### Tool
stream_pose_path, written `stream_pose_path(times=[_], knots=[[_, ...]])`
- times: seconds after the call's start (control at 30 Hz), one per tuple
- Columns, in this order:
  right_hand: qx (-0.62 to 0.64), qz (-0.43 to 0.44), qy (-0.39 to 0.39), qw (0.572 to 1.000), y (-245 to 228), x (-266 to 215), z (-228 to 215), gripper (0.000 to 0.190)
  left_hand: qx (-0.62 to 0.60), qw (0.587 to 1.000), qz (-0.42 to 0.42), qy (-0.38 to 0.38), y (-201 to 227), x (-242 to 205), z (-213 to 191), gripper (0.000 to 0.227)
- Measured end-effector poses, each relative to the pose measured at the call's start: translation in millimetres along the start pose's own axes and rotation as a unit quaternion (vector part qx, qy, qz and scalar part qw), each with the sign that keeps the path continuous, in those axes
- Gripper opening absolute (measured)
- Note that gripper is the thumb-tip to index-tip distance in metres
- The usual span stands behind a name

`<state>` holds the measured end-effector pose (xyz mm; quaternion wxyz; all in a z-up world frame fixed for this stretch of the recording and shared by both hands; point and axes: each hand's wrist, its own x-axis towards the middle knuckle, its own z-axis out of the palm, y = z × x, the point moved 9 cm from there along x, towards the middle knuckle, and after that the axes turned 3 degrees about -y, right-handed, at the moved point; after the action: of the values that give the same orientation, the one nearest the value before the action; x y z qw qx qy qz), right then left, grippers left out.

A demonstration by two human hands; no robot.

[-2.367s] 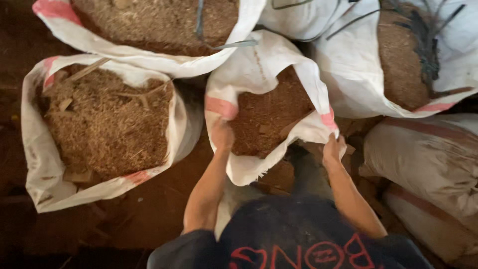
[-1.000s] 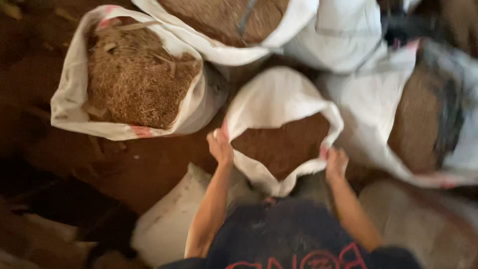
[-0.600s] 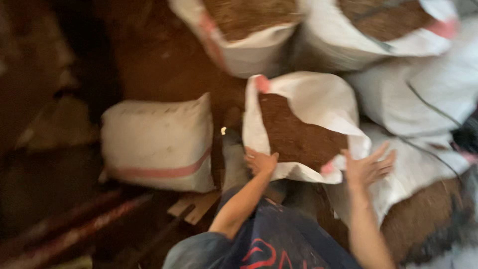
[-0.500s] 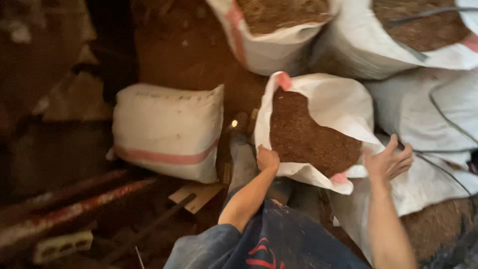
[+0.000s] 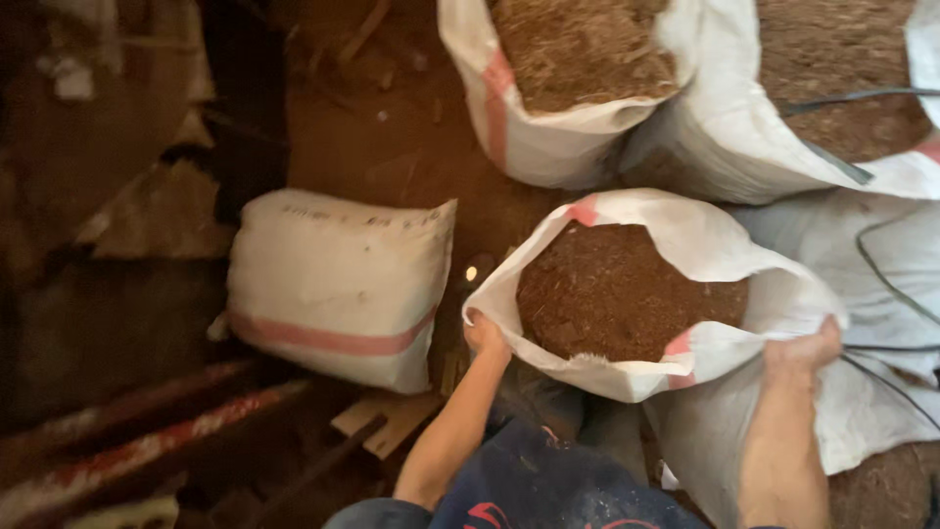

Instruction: The person gathers the top edges of a large white sack filled with wood shavings and uses a metal rod to twist and tie the opening shut. The person secures the sack by wrapping the rod around the gathered fabric and twisting it to close the bag.

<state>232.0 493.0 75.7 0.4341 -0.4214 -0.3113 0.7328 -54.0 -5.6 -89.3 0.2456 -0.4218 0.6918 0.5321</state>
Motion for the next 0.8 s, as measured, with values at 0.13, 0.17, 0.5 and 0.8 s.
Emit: stream_pose_path(times=[0.13,0.17,0.5,0.8], knots=[[-0.019,-0.002,0.145,0.989,47.3,-57.0,-37.2,0.032,-0.034,0.993,-0.110,-0.016,-24.0,11.3,32.8,0.067],[-0.022,-0.008,0.171,0.985,53.0,-70.1,-41.6,0.027,-0.043,0.989,-0.137,-0.021,-24.2,10.1,39.8,0.070],[-0.102,-0.122,0.322,0.933,17.4,-149.1,-54.7,0.013,0.157,0.968,-0.076,-0.183,34.6,9.7,-7.4,0.077],[-0.027,-0.111,0.384,0.916,-39.1,-246.5,-37.2,0.028,0.267,0.905,0.047,-0.327,142.5,-51.6,59.7,0.057]])
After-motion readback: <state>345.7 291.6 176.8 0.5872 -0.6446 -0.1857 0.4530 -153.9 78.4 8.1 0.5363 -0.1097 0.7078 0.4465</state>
